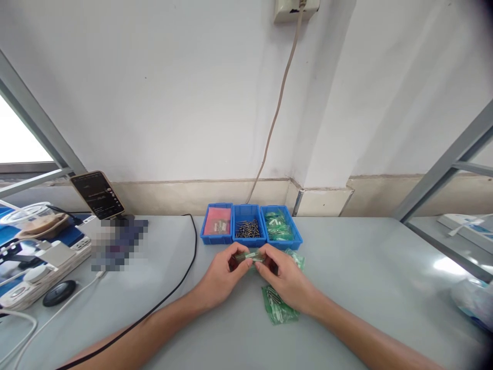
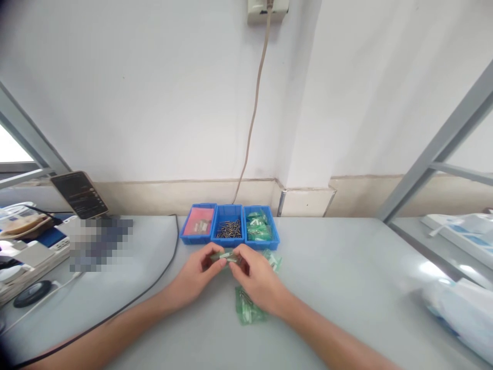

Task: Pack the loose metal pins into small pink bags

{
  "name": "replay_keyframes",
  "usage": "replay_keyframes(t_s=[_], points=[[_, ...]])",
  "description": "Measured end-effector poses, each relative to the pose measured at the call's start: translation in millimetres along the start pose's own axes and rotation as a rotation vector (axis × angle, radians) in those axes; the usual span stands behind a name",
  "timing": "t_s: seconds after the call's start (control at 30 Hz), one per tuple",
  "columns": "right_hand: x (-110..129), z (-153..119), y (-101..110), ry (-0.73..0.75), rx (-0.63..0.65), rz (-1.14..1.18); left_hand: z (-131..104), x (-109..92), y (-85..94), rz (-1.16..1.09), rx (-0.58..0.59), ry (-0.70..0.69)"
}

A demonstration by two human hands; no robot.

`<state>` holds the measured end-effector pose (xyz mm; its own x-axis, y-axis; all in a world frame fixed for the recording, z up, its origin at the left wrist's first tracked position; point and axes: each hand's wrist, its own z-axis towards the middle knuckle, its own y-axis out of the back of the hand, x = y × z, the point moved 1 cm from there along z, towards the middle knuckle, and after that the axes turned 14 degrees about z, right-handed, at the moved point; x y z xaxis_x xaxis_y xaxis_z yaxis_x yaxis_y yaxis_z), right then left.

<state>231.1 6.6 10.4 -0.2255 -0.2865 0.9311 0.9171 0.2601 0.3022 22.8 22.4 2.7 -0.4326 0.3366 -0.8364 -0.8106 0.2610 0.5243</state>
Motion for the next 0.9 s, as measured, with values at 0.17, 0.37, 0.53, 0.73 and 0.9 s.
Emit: replay_keyframes(t_s=[0.17, 0.37, 0.53, 0.73, 0.9], points=[[-0.6, -0.8, 1.8, 0.005, -0.003, 0.043, -0.3, -0.7, -0.6, -0.003, 0.037, -0.027], [-3.3, -1.2, 3.3, -0.016, -0.011, 0.109, 0.7, 0.2, -2.0, -0.007, 0.047, -0.034], [-4.8, -0.7, 2.8, -0.019, -0.017, 0.145, -0.6, -0.2, -2.0, 0.007, 0.062, -0.037], [-2.7, -2.4, 2.8, -0.024, -0.011, 0.151, -0.6, 0.1, -1.4, 0.019, 0.056, -0.038], [-7.2, -1.5, 2.8, 0.022, -0.050, 0.090, 0.7, 2.6, -2.5, 0.028, 0.061, 0.000]])
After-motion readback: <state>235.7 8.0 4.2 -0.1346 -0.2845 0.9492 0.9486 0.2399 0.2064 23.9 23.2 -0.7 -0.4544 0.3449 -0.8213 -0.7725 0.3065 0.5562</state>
